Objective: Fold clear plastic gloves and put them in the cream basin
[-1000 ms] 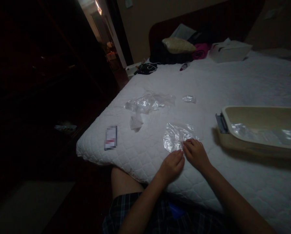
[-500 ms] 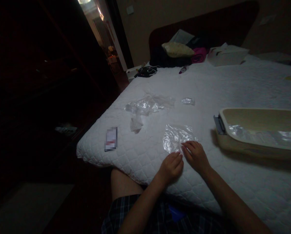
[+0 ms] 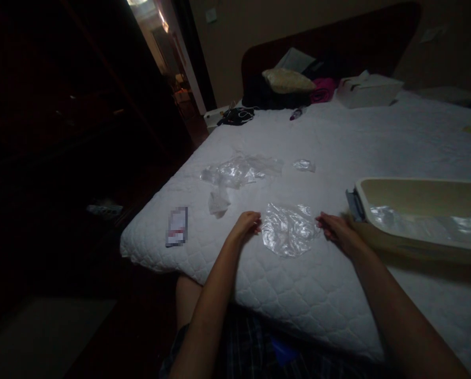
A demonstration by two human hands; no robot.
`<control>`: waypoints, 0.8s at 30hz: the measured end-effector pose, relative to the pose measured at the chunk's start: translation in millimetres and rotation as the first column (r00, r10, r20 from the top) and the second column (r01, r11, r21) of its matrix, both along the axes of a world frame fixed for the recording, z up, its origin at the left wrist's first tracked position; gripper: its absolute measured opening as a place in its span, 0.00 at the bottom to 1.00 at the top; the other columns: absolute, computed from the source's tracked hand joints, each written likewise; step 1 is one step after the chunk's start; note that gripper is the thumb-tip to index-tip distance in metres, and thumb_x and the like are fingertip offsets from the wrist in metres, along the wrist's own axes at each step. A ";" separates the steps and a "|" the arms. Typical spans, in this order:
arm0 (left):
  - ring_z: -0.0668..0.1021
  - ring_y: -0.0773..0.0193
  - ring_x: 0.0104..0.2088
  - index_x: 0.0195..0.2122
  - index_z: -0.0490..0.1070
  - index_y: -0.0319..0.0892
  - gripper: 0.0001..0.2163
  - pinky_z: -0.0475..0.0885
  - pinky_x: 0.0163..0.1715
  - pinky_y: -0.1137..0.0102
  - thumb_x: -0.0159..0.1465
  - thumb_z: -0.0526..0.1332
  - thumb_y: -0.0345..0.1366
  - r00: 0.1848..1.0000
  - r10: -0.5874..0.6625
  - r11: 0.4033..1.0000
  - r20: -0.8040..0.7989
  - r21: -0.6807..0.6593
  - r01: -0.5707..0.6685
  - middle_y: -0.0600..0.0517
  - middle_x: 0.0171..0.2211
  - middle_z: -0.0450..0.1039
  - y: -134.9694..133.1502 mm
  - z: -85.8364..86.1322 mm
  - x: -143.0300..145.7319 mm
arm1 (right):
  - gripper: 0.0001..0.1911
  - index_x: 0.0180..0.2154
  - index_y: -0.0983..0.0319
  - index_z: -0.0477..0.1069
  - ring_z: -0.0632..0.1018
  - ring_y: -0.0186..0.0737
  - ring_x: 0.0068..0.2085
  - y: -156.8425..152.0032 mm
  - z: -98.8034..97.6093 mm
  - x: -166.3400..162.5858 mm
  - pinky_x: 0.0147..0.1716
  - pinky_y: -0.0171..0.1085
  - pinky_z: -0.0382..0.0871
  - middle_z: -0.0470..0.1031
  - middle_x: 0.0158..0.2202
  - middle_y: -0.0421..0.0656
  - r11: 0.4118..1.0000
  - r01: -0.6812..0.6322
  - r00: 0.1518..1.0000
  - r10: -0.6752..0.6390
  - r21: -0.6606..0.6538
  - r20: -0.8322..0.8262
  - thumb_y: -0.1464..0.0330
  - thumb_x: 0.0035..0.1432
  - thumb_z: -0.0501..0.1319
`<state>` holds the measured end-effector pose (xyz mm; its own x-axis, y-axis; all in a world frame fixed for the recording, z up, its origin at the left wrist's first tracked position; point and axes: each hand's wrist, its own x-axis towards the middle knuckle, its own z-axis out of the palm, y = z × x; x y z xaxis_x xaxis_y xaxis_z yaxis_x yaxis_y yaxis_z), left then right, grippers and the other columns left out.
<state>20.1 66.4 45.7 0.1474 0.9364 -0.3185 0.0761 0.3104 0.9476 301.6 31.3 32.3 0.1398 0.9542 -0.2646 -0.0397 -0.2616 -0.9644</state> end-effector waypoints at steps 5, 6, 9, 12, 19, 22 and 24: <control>0.70 0.73 0.18 0.31 0.69 0.35 0.12 0.67 0.19 0.75 0.53 0.62 0.41 0.983 -0.144 0.986 0.116 -0.066 0.153 0.51 0.23 0.70 23.6 -2.6 4.5 | 0.22 0.28 0.64 0.70 0.57 0.23 0.14 6.9 1.6 -2.6 0.11 0.28 0.46 0.66 0.17 0.36 0.996 -0.083 0.997 0.083 0.013 0.000 0.52 0.39 0.66; 0.69 0.73 0.18 0.30 0.70 0.35 0.12 0.66 0.18 0.76 0.52 0.63 0.41 0.978 -0.163 0.982 0.130 -0.070 0.173 0.52 0.22 0.69 25.5 -3.5 5.6 | 0.23 0.30 0.64 0.70 0.57 0.23 0.14 7.2 -0.6 -2.4 0.11 0.28 0.46 0.69 0.19 0.38 0.997 -0.071 0.997 0.071 0.016 -0.003 0.53 0.37 0.67; 0.69 0.74 0.17 0.31 0.70 0.35 0.13 0.64 0.17 0.77 0.50 0.66 0.40 0.961 -0.230 0.968 0.156 -0.059 0.242 0.54 0.20 0.68 29.3 -6.2 7.0 | 0.25 0.34 0.63 0.71 0.58 0.23 0.14 8.0 -9.5 -0.7 0.11 0.28 0.47 0.72 0.23 0.39 0.998 -0.058 0.998 0.059 0.027 -0.017 0.54 0.36 0.68; 0.69 0.74 0.17 0.33 0.70 0.35 0.15 0.64 0.16 0.78 0.49 0.66 0.41 0.951 -0.261 0.961 0.167 -0.050 0.273 0.55 0.20 0.68 31.7 -8.9 6.6 | 0.25 0.35 0.62 0.71 0.58 0.23 0.15 8.3 -14.8 0.3 0.12 0.28 0.48 0.72 0.22 0.39 0.999 -0.045 0.999 0.045 0.031 -0.021 0.54 0.36 0.69; 0.70 0.73 0.19 0.36 0.68 0.37 0.17 0.64 0.18 0.78 0.47 0.68 0.38 0.954 -0.181 0.981 0.239 -0.026 0.193 0.57 0.22 0.67 34.8 -17.0 6.7 | 0.27 0.35 0.63 0.71 0.59 0.23 0.14 5.6 -6.2 -4.6 0.11 0.28 0.48 0.72 0.21 0.39 1.000 -0.014 1.000 0.014 -0.001 -0.008 0.54 0.33 0.70; 0.71 0.74 0.19 0.37 0.69 0.36 0.17 0.63 0.17 0.79 0.47 0.68 0.37 0.948 -0.204 0.977 0.243 -0.015 0.214 0.55 0.23 0.70 35.1 -19.5 5.8 | 0.27 0.35 0.63 0.71 0.59 0.23 0.15 4.5 -4.0 -5.5 0.11 0.28 0.49 0.72 0.22 0.39 1.000 -0.022 1.000 0.022 0.007 -0.010 0.55 0.32 0.71; 0.71 0.74 0.20 0.36 0.70 0.36 0.16 0.62 0.17 0.79 0.47 0.68 0.36 0.942 -0.199 0.978 0.269 -0.005 0.208 0.54 0.24 0.71 34.9 -21.0 5.4 | 0.26 0.34 0.63 0.71 0.58 0.23 0.15 4.3 -4.0 -5.6 0.11 0.28 0.49 0.71 0.21 0.39 1.000 -0.020 1.000 0.020 0.018 -0.016 0.56 0.32 0.71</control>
<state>25.5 101.3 24.7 0.4177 0.8670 -0.2717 -0.1123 0.3460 0.9315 296.1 35.6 28.4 0.1167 0.9613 -0.2494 -0.0502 -0.2451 -0.9682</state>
